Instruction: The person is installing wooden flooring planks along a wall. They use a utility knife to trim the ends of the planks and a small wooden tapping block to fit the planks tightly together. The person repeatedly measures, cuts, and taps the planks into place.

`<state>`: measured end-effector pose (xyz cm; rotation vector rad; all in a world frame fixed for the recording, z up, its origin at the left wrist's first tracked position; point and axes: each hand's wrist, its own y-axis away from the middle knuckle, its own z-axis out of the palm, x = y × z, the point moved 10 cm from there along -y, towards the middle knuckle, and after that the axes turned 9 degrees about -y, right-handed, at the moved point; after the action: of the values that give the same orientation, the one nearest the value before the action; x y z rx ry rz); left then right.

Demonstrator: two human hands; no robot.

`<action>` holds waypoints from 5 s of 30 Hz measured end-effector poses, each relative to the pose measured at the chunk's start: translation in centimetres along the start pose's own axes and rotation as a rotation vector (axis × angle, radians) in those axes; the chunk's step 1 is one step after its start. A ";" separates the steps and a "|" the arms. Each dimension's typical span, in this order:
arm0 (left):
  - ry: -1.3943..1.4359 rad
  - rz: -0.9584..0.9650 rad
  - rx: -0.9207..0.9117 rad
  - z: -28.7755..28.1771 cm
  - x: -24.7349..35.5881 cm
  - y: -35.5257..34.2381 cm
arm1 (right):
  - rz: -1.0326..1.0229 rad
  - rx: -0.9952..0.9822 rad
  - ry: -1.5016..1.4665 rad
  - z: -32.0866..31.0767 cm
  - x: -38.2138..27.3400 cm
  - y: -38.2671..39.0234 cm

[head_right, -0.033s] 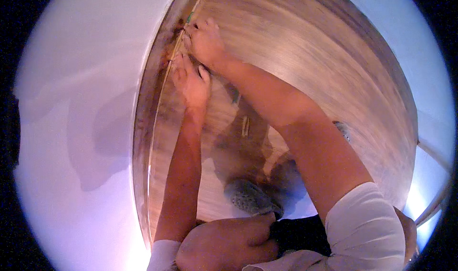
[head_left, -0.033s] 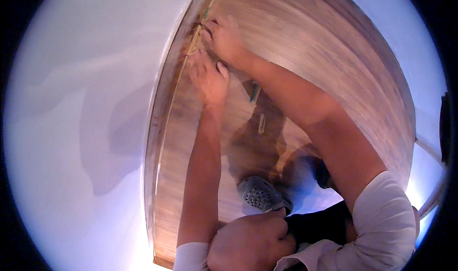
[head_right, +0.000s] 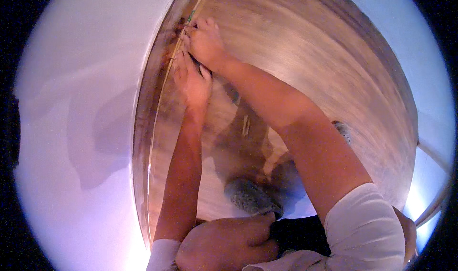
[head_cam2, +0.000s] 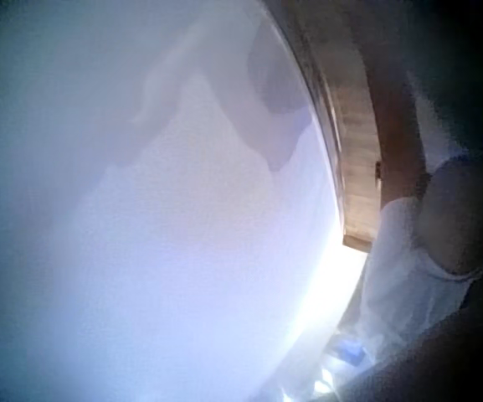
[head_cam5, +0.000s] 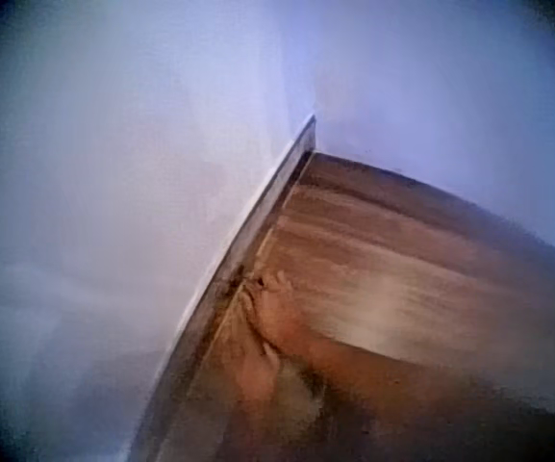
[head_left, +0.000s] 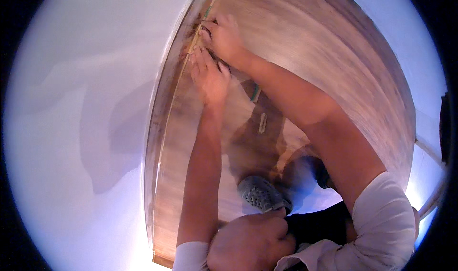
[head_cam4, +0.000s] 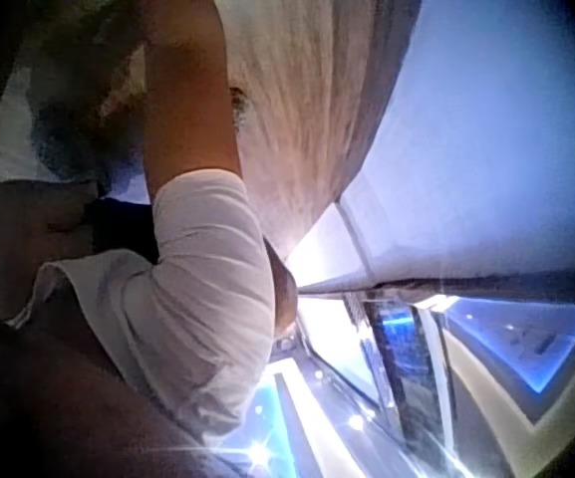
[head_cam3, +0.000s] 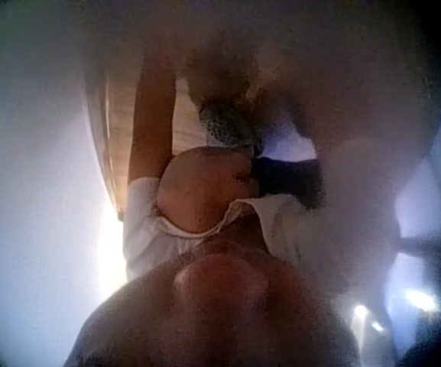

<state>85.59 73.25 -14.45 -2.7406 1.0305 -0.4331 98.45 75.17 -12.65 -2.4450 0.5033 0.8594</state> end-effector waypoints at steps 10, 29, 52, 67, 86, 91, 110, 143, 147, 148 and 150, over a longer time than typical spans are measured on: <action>0.056 0.030 0.088 -1.0 -0.1 0.1 | 0.547 -0.067 -0.247 1.6 4.1 0.3; 1.031 -0.219 -0.310 -0.9 -0.1 4.8 | 0.495 -0.417 -1.027 -5.8 2.9 10.1; 1.612 -0.611 -0.377 -7.7 1.6 7.5 | 0.400 -0.554 -0.955 -10.5 -4.2 11.0; 1.510 -0.615 -0.747 -8.2 2.9 9.5 | 0.162 -0.692 -0.727 -13.0 -6.5 12.1; 0.960 -0.262 -0.476 -9.6 3.5 7.8 | 0.150 -0.769 -0.685 -12.5 -6.6 13.0; 1.006 -0.286 -0.490 -8.5 3.7 8.1 | 0.434 -0.779 -0.899 -11.1 -4.3 13.6; 1.229 -0.672 -0.431 0.9 -2.9 2.4 | 0.752 -0.329 -1.201 -2.1 3.8 7.7; -0.183 0.065 -0.062 1.4 0.7 -0.1 | 0.140 -0.129 0.011 1.2 4.0 -2.4; -0.209 0.055 -0.096 1.6 0.6 -0.3 | 0.173 -0.015 0.049 0.6 2.9 -1.6; -0.216 0.060 -0.086 1.5 0.7 -0.4 | 0.198 -0.011 0.043 0.4 2.8 -1.6; -0.222 0.052 -0.084 1.6 0.9 -0.4 | 0.198 -0.091 0.038 0.6 3.0 -1.6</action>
<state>86.99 73.03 -15.67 -2.7479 1.0800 -0.0758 101.13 76.31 -14.50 -2.5287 0.7452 0.9344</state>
